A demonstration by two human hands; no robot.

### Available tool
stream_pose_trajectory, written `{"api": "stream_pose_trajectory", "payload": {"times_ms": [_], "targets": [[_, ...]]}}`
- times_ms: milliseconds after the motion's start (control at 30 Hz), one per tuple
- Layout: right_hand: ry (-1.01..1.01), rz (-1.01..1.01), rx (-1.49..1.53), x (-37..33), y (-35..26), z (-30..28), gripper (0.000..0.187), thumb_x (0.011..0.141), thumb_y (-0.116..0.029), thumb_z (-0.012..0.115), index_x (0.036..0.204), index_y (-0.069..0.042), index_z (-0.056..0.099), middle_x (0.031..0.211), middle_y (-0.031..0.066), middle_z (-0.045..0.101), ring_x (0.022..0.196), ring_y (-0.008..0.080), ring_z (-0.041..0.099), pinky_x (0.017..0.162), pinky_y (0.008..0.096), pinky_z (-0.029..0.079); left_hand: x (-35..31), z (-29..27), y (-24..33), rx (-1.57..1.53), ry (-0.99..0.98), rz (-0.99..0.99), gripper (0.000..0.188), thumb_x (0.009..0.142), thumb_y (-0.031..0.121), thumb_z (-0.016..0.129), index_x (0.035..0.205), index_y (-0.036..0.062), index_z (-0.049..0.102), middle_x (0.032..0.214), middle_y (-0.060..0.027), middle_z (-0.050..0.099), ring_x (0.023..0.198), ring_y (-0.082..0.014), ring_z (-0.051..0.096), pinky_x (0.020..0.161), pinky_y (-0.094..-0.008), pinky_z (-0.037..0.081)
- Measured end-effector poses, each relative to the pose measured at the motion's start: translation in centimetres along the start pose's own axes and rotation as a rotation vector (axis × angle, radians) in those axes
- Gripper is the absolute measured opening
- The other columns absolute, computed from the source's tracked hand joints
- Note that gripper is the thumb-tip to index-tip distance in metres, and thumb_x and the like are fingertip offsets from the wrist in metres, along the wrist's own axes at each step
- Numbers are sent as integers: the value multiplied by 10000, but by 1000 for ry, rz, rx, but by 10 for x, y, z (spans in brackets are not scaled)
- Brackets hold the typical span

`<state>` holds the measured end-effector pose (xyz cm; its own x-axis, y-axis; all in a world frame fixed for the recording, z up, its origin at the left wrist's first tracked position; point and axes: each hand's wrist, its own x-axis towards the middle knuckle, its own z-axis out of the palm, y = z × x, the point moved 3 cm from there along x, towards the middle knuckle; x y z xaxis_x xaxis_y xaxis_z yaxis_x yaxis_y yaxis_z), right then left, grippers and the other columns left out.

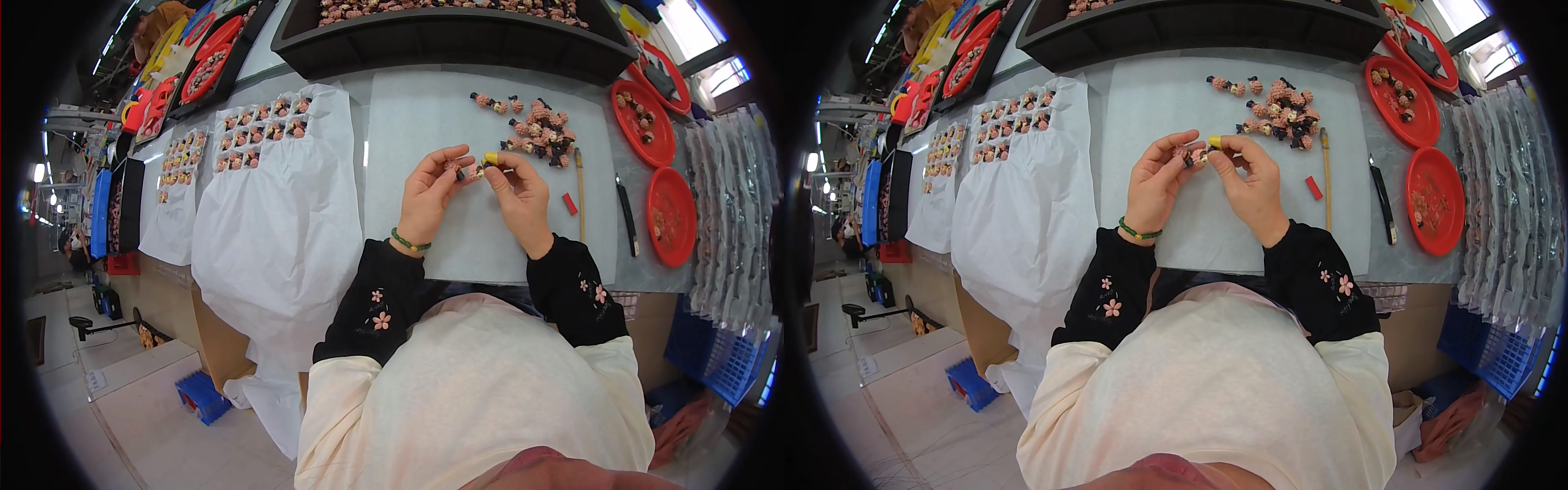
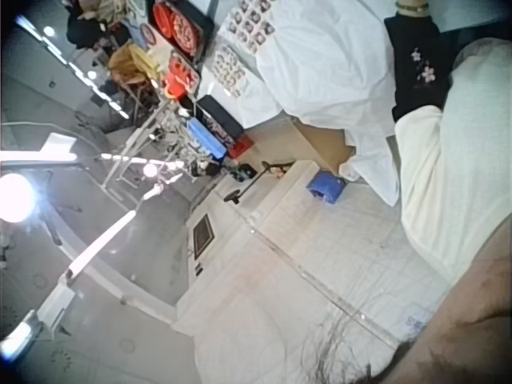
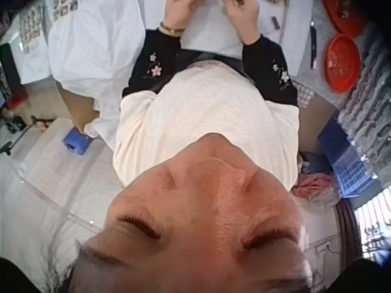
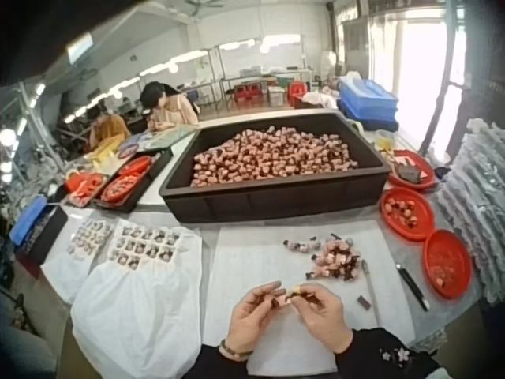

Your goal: The person assembles figurines by attaching pieces to them by hand, retrieves additional parts from a tray onto the table, and arranges the assembled figurines onto a sheet.

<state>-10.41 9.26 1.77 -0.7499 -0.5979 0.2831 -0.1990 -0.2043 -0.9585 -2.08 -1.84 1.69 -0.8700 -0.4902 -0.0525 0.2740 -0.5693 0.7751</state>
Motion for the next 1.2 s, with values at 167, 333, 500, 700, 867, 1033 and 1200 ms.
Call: {"api": "stream_pose_trajectory", "payload": {"times_ms": [167, 333, 500, 700, 867, 1033, 1200], "targets": [[-78, -4, -104, 2, -3, 0, 174, 794, -48, 605, 954, 10, 571, 893, 33, 555, 761, 72, 517, 664, 184, 412, 1, -10, -8, 191, -20, 39, 262, 853, 31, 496, 1108, -28, 487, 1105, -97, 515, 919, -136, 541, 790, -261, 469], [-128, -1, -77, 4, -1, 1, 143, 797, -49, 602, 923, 14, 581, 847, 32, 549, 714, 67, 518, 615, 175, 416, -1, -2, -8, 264, -105, 41, 327, 831, 41, 544, 1146, -24, 482, 1093, -88, 522, 947, -129, 534, 815, -254, 457], [-33, 199, 69, 2, -1, 5, 166, 849, -113, 547, 967, 2, 563, 799, 8, 545, 658, 57, 500, 562, 175, 404, -1, -3, -12, 288, -153, 68, 371, 806, 24, 569, 1163, -30, 479, 1047, -81, 556, 938, -131, 537, 814, -243, 442], [8, 209, 116, 4, 5, -1, 285, 909, -258, 447, 1022, -11, 535, 763, -5, 542, 627, 37, 474, 524, 162, 367, 7, 42, 64, 544, -42, 235, 341, 756, 35, 635, 1075, -34, 537, 935, -32, 575, 869, -86, 536, 754, -213, 465], [16, 252, 51, 2, 1, -6, 284, 916, -258, 429, 1025, -22, 541, 784, 4, 545, 642, 41, 470, 534, 167, 365, 29, 22, 184, 1040, 139, 775, 281, 729, 61, 630, 983, -45, 572, 761, -50, 617, 685, -85, 576, 640, -194, 462], [18, 258, 76, 1, -1, 0, 294, 918, -253, 420, 1010, -5, 550, 766, 14, 548, 637, 50, 480, 537, 174, 370, 22, -122, 222, 1653, 595, 546, 319, 726, 146, 636, 988, -29, 581, 731, -49, 599, 650, -114, 555, 634, -250, 454], [-50, 235, 35, 1, 3, 1, 305, 917, -271, 420, 1018, -11, 544, 782, 15, 550, 628, 47, 475, 527, 170, 369, 6, -192, 186, 1750, 633, 427, 298, 717, 132, 629, 978, -6, 587, 727, -101, 600, 641, -203, 570, 628, -291, 450]]}}
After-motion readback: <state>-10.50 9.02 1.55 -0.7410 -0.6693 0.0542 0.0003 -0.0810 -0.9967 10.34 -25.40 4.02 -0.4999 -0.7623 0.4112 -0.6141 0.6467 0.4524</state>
